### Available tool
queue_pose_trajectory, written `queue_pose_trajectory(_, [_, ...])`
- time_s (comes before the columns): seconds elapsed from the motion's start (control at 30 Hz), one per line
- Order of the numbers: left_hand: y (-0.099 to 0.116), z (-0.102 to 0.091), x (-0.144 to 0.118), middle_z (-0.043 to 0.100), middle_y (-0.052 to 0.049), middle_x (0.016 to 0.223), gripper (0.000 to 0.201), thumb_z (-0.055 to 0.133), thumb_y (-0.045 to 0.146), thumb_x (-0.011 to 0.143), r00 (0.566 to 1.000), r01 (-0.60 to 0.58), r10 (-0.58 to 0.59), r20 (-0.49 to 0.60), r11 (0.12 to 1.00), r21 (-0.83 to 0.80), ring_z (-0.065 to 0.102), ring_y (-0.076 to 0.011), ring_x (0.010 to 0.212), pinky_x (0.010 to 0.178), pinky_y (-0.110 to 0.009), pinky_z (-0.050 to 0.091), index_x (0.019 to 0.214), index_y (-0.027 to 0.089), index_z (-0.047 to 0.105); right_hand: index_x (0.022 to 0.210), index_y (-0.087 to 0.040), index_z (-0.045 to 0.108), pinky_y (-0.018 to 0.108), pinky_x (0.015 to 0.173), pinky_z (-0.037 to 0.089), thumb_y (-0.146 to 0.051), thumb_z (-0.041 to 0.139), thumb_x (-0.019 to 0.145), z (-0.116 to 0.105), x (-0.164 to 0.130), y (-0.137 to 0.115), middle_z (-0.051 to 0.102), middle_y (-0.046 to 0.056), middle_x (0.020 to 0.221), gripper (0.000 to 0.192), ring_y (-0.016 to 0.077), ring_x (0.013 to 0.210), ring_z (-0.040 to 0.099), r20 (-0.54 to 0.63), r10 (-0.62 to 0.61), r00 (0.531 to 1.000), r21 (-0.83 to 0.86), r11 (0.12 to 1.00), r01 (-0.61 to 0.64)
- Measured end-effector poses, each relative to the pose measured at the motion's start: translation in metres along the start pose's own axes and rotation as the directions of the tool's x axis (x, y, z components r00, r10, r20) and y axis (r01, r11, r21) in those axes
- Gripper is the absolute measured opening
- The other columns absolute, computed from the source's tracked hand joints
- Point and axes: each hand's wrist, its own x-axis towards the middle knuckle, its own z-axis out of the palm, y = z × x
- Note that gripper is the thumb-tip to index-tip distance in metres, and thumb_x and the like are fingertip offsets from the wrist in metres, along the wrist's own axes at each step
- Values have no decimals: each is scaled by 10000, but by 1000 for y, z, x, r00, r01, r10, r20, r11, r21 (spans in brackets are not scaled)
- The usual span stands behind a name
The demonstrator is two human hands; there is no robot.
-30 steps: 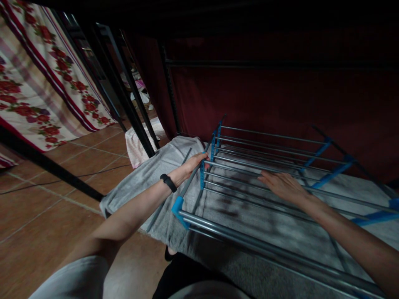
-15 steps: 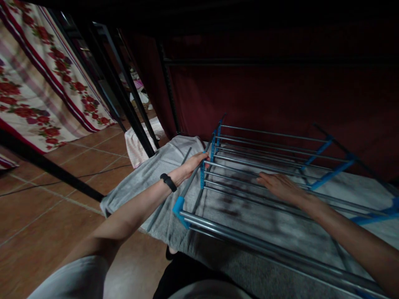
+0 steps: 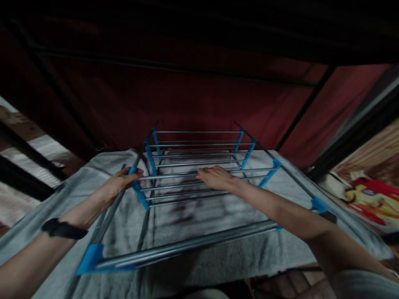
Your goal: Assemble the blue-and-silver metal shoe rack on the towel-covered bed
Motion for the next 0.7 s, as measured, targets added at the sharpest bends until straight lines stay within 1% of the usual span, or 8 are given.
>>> queue_pose_trajectory(0.1, [7,-9,6,664,169,1059,510,810,391,673,942,-274,327,-77,881,387,562,-213,1181,924,-304,487,1131,357,588,1193,-204,531,313,786,460,-501,268,1039,1,0,2,719,97,1123,425,238,997,679,-6,-9,1000,-5,1000,9])
queue_pose_trajectory(0.13, [9,-11,9,625,155,1216,608,819,426,659,894,-380,448,-23,784,490,503,-233,1264,1005,-351,452,1207,385,559,1185,-203,530,312,780,465,-500,264,1040,2,1,2,721,93,1112,425,236,991,681,-17,-19,1000,-12,1000,18])
queue_pose_trajectory(0.2, [10,-15,17,530,65,1423,617,758,509,725,797,-568,555,239,555,607,431,-266,1349,1128,-422,349,1287,356,555,1166,-196,534,315,765,475,-485,267,1044,5,2,4,723,95,1092,412,235,979,684,-50,-44,998,-28,999,43])
queue_pose_trajectory(0.27, [11,-15,26,602,-32,1361,496,609,561,844,751,-655,423,507,380,653,445,-299,1345,1158,-459,305,1241,266,637,1157,-189,536,323,754,484,-465,287,1045,10,4,6,722,102,1075,389,238,970,685,-89,-65,994,-40,997,62])
queue_pose_trajectory(0.33, [12,-12,34,698,-91,1180,514,444,575,920,751,-660,231,618,280,697,521,-317,1260,1111,-458,354,1164,203,702,1158,-187,537,329,748,488,-456,309,1043,14,6,8,719,104,1065,371,240,957,686,-110,-80,991,-47,996,75])
queue_pose_trajectory(0.4, [15,-8,38,727,-109,1049,589,343,593,936,779,-626,145,610,218,749,589,-310,1130,1017,-431,430,1138,191,723,1158,-190,539,332,742,489,-457,310,1042,17,7,10,718,97,1050,371,241,944,685,-123,-84,989,-46,996,79])
queue_pose_trajectory(0.47, [18,-5,37,723,-116,1000,629,301,605,931,795,-607,161,585,184,773,615,-293,1033,948,-401,464,1138,192,728,1146,-199,548,331,736,485,-461,300,1044,17,6,10,715,89,1039,374,237,931,682,-127,-75,989,-29,997,72])
queue_pose_trajectory(0.7, [22,-3,28,717,-105,1014,645,282,608,911,810,-586,194,554,217,781,600,-290,1048,956,-385,449,1163,214,726,1289,-215,546,374,930,451,-445,300,1045,-1,-24,27,640,93,1214,416,221,1081,615,-227,-104,968,38,993,115])
